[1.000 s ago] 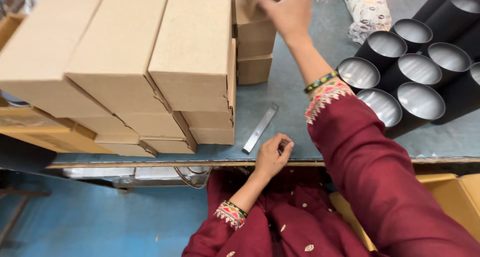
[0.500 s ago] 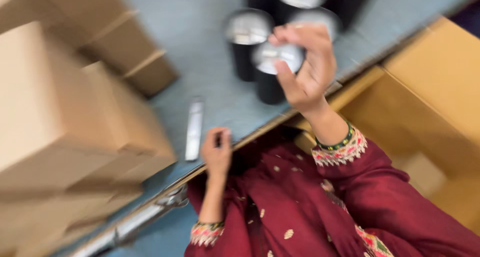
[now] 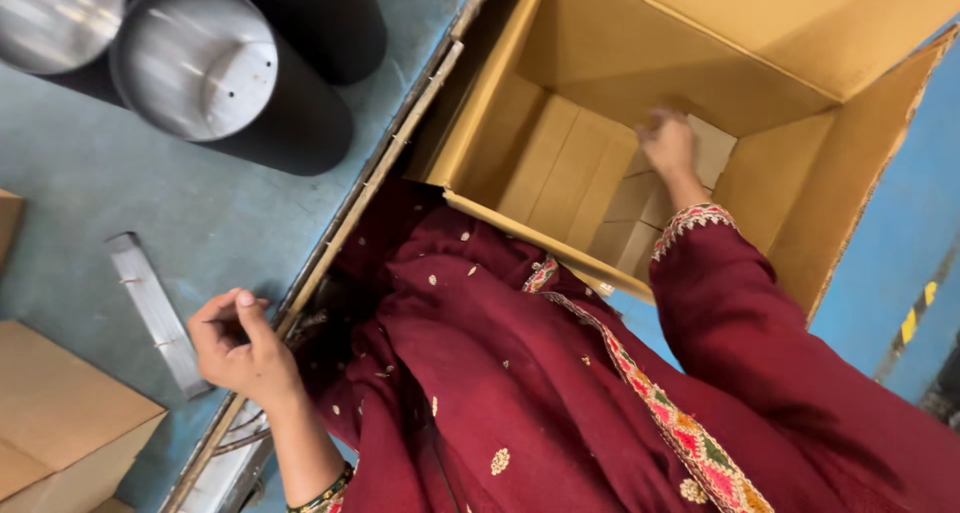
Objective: The person repeatedly opens small cardboard boxes, places a black cylindrical container into each, and closes the boxes. The finished boxes are stacked on the table. The process is repeated multiple times in a consistent sequence.
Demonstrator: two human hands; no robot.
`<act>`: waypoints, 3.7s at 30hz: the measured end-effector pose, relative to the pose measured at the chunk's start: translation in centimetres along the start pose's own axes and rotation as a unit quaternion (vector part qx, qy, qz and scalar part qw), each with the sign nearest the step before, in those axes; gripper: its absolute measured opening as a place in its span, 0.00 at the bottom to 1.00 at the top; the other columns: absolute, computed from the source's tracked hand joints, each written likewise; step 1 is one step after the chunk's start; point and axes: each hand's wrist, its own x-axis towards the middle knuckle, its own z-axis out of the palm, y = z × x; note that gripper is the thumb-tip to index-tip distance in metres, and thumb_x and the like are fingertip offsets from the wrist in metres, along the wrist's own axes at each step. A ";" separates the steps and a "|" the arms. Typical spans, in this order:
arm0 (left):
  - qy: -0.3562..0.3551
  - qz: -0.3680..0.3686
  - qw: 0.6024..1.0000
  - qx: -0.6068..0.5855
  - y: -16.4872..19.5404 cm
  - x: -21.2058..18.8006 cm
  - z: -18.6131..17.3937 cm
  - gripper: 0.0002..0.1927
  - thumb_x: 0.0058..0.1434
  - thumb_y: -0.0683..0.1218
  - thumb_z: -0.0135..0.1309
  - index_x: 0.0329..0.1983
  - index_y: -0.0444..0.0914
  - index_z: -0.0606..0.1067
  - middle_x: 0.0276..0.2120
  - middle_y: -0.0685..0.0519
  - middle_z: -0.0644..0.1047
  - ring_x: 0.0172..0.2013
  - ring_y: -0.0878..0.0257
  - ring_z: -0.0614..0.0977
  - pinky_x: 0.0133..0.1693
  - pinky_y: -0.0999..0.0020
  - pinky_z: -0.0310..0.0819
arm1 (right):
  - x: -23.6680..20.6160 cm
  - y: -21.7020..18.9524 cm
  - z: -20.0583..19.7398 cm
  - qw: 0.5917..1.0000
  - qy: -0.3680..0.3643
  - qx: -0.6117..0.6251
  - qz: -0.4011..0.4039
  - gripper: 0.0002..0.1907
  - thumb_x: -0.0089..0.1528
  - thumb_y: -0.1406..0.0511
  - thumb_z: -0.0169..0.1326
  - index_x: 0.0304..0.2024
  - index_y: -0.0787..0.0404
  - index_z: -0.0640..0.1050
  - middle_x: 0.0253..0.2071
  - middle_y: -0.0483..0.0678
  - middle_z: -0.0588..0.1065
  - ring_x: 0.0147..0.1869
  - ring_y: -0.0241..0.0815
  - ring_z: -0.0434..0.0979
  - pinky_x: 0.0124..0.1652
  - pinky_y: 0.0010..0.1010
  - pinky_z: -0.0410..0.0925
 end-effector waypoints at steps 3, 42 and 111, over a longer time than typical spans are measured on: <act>0.004 0.001 1.000 0.016 -0.1 -0.1 -0.3 0.05 0.77 0.39 0.57 0.49 0.32 0.73 0.40 0.52 0.78 0.39 0.67 0.80 0.44 0.74 0.74 | -2.6 3.9 -0.9 0.988 0.027 -0.072 0.132 0.31 0.64 0.55 0.60 0.63 0.67 0.71 0.61 0.66 0.71 0.64 0.64 0.70 0.61 0.51 0.63; 0.059 0.062 0.984 0.158 4.2 1.2 5.2 0.04 0.63 0.44 0.61 0.38 0.40 0.78 0.30 0.54 0.79 0.30 0.62 0.80 0.35 0.68 0.74 | 3.3 3.9 -1.3 0.900 -0.065 -0.062 0.427 0.68 0.42 0.40 0.75 0.66 0.72 0.54 0.71 0.68 0.48 0.76 0.67 0.45 0.62 0.76 0.53; 0.051 0.246 0.952 0.174 10.5 4.5 3.7 0.42 0.49 0.64 0.69 0.64 0.47 0.68 0.65 0.53 0.68 0.72 0.52 0.63 0.67 0.45 0.52 | -4.0 -49.4 -14.6 0.544 -0.166 0.100 -0.817 0.66 0.42 0.39 0.69 0.73 0.62 0.60 0.61 0.56 0.69 0.58 0.57 0.70 0.55 0.44 0.62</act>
